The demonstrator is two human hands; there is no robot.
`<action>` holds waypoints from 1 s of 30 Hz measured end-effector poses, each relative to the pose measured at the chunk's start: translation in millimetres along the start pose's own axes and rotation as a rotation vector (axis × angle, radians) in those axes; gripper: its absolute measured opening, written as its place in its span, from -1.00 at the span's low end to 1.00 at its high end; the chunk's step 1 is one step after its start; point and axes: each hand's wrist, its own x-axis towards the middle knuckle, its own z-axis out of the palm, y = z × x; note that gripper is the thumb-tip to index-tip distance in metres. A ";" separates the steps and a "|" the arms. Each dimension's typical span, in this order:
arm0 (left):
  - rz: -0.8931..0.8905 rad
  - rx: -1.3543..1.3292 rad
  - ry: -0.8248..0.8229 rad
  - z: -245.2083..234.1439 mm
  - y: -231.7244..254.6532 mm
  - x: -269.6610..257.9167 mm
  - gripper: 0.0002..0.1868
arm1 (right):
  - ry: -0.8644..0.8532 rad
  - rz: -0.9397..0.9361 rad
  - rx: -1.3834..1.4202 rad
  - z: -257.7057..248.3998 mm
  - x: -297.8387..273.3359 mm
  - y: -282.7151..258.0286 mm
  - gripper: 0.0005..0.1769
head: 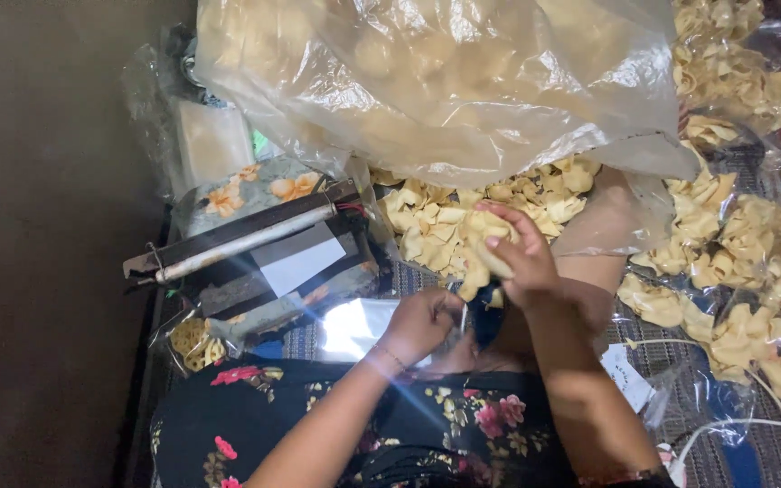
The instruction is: Manually filling small plastic bags with chips from a large pile on the floor.
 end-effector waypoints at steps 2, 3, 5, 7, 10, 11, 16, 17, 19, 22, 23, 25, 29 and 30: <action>-0.090 0.155 0.026 -5.1 15.8 0.4 -0.66 | 0.005 -0.236 -0.254 22.9 -27.2 -7.7 -0.51; -0.091 0.155 0.028 -7.5 19.6 -4.9 -0.66 | 0.003 -0.235 -0.254 27.7 -33.8 -6.0 -0.51; -0.104 0.094 0.086 -13.7 26.7 -15.6 -0.60 | -0.034 -0.797 -0.879 38.8 -45.8 -2.1 -0.63; -0.071 0.031 0.137 -20.8 44.6 -29.7 -0.57 | -0.026 -0.902 -0.946 48.5 -57.0 -1.8 -0.64; 0.010 -0.048 0.226 -27.7 48.7 -44.1 -0.51 | -0.052 -0.949 -0.957 54.4 -67.3 -1.3 -0.60; 0.054 -0.063 0.262 -28.6 46.6 -47.8 -0.49 | -0.084 -0.885 -0.899 54.3 -69.9 -1.3 -0.57; 0.056 0.016 0.279 -31.8 27.6 -56.6 -0.50 | -0.285 -0.508 -0.635 28.8 -60.4 6.9 -0.18; 0.069 0.085 0.282 -32.0 24.0 -58.7 -0.51 | -0.343 -0.372 -0.580 29.0 -61.7 4.6 -0.07; 0.052 0.106 0.283 -31.3 16.4 -58.2 -0.52 | -0.370 -0.422 -0.698 46.9 -66.8 -9.4 -0.16; 0.043 0.086 0.289 -34.8 22.9 -68.6 -0.52 | -0.287 -0.340 -0.769 58.0 -74.9 -15.6 -0.33; 0.054 0.045 0.293 -37.4 28.4 -73.2 -0.51 | -0.177 -0.212 -0.721 59.2 -76.9 -15.5 -0.40; 0.072 -0.014 0.312 -36.1 25.2 -77.1 -0.51 | -0.127 -0.204 -0.658 64.4 -80.1 -18.6 -0.44; 0.084 -0.103 0.355 -36.4 16.9 -78.9 -0.52 | -0.103 -0.273 -0.561 65.0 -79.8 -12.2 -0.46; 0.083 -0.104 0.358 -36.6 16.9 -79.9 -0.52 | -0.107 -0.272 -0.563 67.5 -81.3 -13.8 -0.46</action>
